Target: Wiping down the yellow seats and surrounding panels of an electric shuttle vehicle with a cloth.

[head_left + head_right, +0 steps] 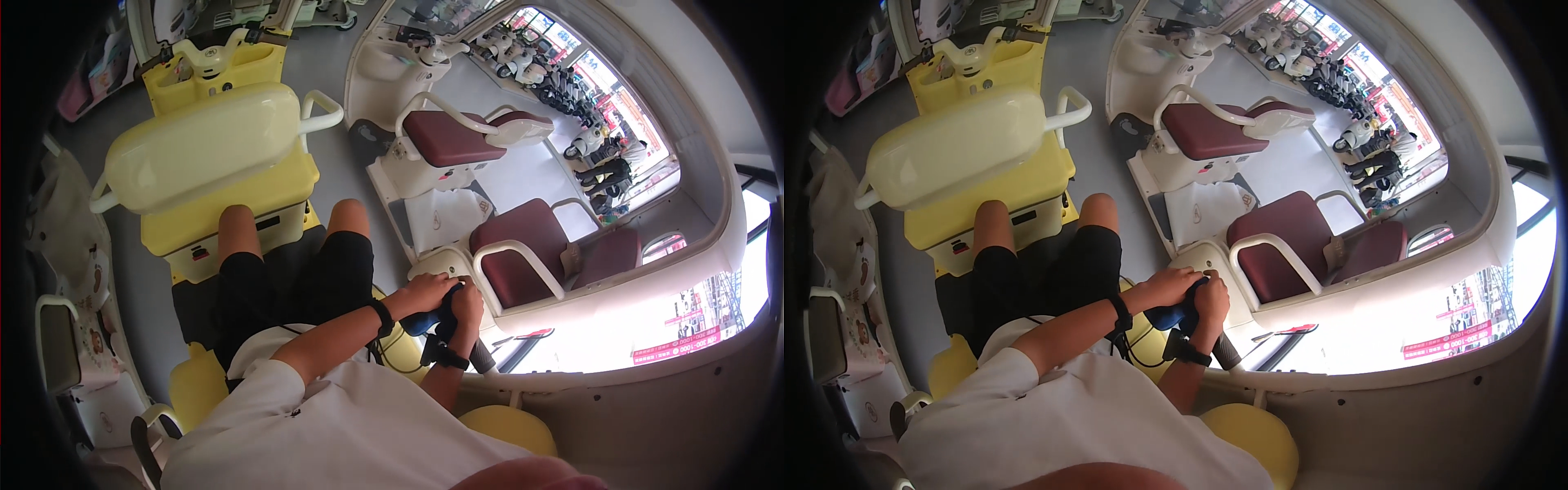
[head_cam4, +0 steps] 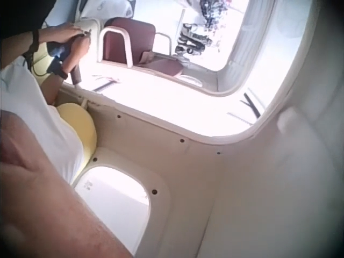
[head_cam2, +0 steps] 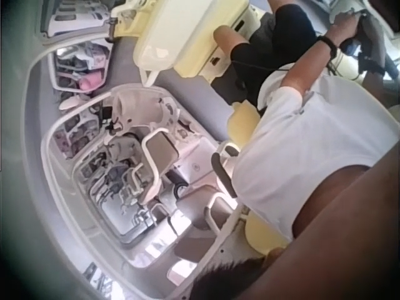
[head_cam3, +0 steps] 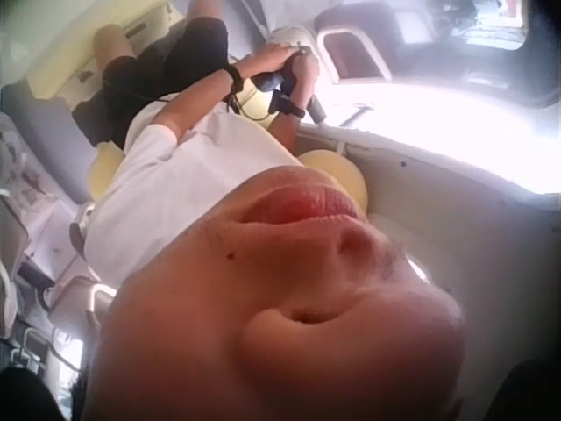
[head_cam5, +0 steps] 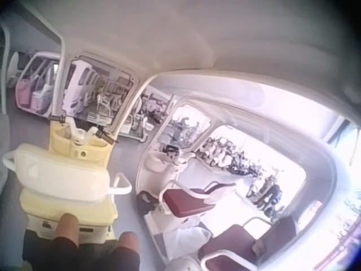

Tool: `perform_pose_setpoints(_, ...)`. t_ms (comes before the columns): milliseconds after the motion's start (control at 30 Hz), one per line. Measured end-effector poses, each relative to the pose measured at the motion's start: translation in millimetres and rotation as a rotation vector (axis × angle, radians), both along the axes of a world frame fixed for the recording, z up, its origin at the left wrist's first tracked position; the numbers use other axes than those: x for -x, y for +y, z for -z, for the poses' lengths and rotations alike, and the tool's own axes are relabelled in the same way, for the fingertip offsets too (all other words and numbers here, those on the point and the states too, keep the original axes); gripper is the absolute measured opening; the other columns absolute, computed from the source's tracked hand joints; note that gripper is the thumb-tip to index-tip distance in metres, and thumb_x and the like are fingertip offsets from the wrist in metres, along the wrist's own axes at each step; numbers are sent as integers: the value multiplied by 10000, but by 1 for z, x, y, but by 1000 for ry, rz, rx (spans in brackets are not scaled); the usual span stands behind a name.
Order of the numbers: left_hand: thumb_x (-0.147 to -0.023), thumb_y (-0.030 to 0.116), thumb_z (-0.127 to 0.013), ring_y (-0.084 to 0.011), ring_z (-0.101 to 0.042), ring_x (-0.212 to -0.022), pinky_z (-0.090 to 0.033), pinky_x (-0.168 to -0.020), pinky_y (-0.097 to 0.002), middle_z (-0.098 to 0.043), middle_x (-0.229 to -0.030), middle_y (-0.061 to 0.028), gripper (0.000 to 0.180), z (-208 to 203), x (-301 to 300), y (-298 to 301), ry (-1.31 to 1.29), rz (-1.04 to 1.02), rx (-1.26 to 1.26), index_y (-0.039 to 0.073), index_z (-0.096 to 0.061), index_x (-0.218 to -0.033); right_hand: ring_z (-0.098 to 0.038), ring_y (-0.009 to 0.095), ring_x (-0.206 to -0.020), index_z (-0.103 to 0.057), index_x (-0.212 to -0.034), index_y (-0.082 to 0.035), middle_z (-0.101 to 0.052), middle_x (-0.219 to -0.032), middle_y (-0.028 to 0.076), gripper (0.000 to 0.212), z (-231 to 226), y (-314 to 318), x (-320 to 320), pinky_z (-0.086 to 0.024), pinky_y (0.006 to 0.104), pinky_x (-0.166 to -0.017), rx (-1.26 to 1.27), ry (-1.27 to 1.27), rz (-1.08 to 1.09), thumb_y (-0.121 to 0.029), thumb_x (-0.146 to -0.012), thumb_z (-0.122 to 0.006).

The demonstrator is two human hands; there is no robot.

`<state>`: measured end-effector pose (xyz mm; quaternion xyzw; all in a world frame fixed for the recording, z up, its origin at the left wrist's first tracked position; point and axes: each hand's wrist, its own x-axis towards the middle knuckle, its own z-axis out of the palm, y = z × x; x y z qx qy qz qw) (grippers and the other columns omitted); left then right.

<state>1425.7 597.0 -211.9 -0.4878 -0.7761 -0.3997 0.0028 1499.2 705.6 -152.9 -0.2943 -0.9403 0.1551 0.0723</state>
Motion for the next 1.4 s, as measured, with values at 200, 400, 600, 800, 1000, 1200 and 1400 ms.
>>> perform_pose_setpoints(200,-884,179,-566,-332,-689,-939,-561,-800,-463,-671,-1046,-125,322,18,8,-6,33,-50,327,171,-627,-1201,-637,420,-1029,-648,-1126,-89,-685,-1050,232,265,12,20,-9,-498,489,-895,80,-49,-134,-210,-921,-530)
perform_pose_setpoints(400,-810,148,-632,-317,-427,-1366,-355,-1092,-488,-530,-1365,-123,545,-25,-7,-13,37,225,437,175,-547,-1348,-707,354,-837,-711,-973,-29,-717,-870,203,177,-52,25,-38,-542,429,-774,114,-77,-173,-156,-859,-664)
perform_pose_setpoints(600,-808,192,-632,-327,-546,-1230,-425,-1027,-488,-602,-1244,-132,414,-15,-3,10,-28,177,412,119,-610,-1215,-604,400,-1145,-689,-1148,-117,-656,-1176,224,385,18,43,-6,-469,487,-978,57,-293,-5,-303,-908,-453)
perform_pose_setpoints(800,-823,224,-603,-328,-623,-1124,-501,-938,-460,-641,-1194,-152,378,-8,11,-16,-390,35,394,95,-628,-1178,-596,411,-1160,-675,-1189,-110,-649,-1219,211,447,-8,-3,6,-462,478,-1000,78,-343,87,-361,-918,-424)
perform_pose_setpoints(1000,-748,171,-629,-369,-617,-1102,-502,-929,-456,-662,-1116,-205,356,-12,17,-31,-117,118,356,32,-671,-1073,-640,418,-1075,-676,-1094,-108,-680,-1125,217,394,-7,-36,6,-500,525,-911,-99,-293,6,-382,-955,-429)
perform_pose_setpoints(1200,-706,101,-628,-404,-639,-1026,-514,-907,-462,-664,-1048,-267,391,-30,11,-55,-134,134,387,-19,-644,-1077,-714,339,-741,-646,-836,-103,-713,-783,133,182,26,-40,13,-558,434,-632,-388,24,44,-236,-872,-529)
perform_pose_setpoints(1400,-699,129,-661,-412,-661,-953,-538,-850,-451,-681,-982,-264,405,-24,6,-9,-190,265,478,-41,-620,-1064,-714,340,-894,-748,-926,-105,-736,-939,139,268,56,13,20,-563,420,-726,-227,-116,74,-305,-841,-591)
